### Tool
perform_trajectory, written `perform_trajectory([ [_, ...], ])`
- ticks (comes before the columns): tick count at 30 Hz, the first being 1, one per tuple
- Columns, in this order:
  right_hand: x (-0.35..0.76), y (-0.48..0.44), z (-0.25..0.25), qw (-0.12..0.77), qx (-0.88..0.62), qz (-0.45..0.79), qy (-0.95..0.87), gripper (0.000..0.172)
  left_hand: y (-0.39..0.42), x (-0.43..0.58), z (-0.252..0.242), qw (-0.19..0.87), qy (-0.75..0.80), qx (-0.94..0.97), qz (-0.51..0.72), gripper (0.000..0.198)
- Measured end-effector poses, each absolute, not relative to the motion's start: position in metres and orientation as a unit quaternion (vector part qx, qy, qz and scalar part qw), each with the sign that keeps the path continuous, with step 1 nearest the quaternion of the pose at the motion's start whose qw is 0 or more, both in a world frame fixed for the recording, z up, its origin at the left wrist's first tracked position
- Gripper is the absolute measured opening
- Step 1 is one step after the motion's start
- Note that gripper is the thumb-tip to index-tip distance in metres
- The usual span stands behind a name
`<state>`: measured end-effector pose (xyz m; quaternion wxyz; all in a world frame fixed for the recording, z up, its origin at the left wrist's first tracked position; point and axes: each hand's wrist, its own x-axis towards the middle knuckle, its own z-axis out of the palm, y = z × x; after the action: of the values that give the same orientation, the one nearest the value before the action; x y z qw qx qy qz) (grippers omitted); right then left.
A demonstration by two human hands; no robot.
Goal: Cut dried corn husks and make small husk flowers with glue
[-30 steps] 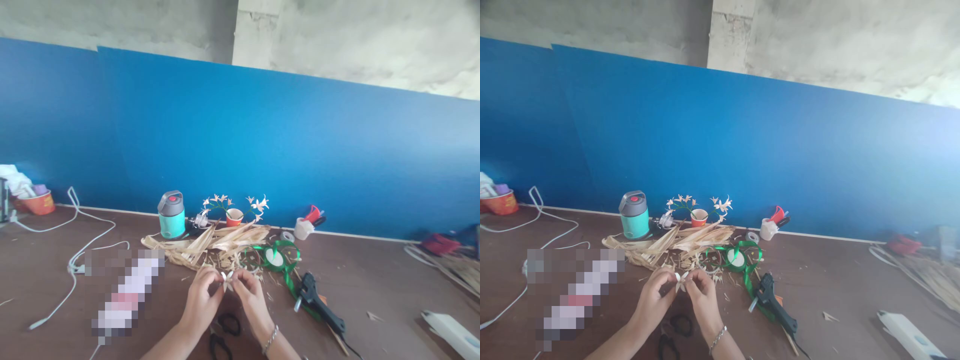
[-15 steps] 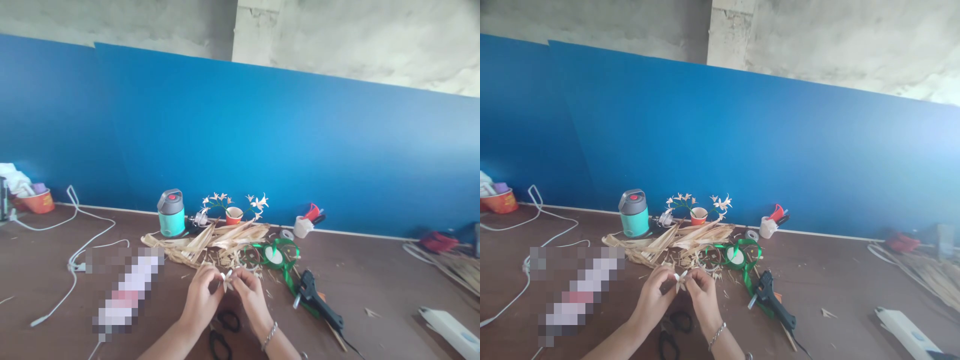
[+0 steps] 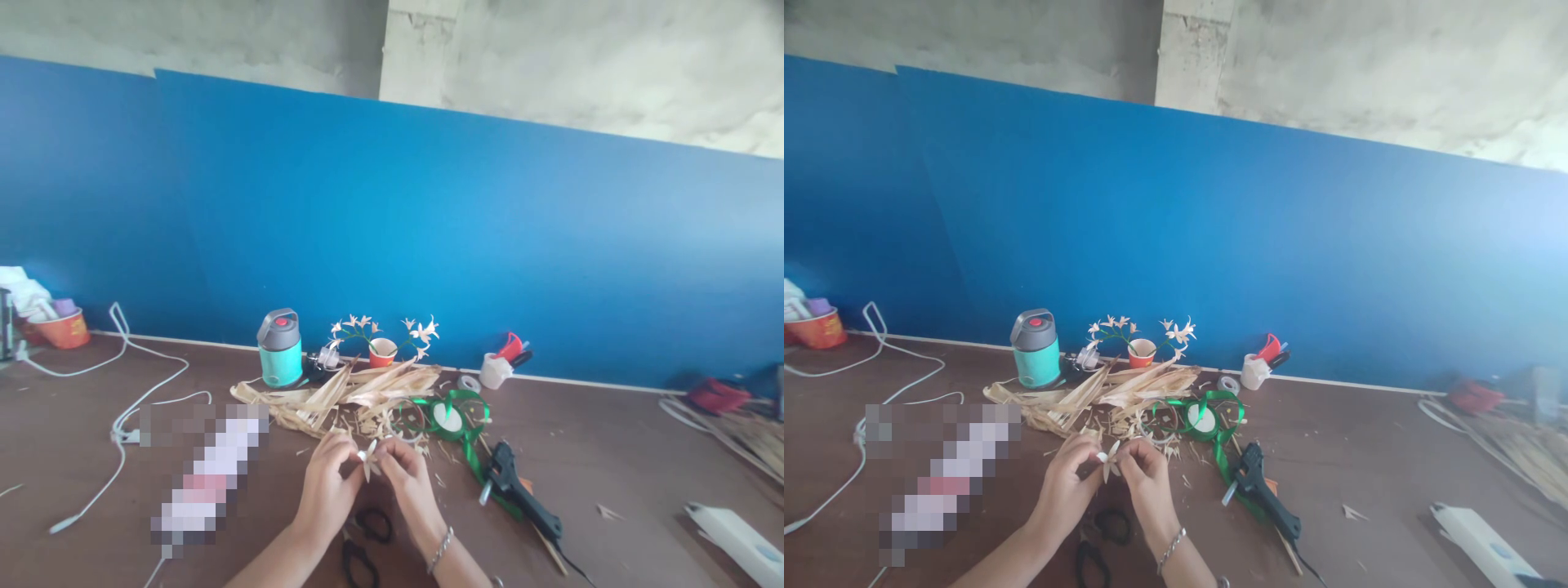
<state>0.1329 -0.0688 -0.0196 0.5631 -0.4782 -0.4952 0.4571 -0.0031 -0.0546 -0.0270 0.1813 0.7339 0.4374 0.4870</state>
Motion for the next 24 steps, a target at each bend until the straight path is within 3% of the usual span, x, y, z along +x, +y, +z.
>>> perform_trajectory([
  [24, 0.1316, -0.0719, -0.0151, 0.533, -0.497, 0.44, -0.524, 0.02, -0.0514, -0.0055, -0.033, 0.202, 0.452, 0.717, 0.49, 0.013],
])
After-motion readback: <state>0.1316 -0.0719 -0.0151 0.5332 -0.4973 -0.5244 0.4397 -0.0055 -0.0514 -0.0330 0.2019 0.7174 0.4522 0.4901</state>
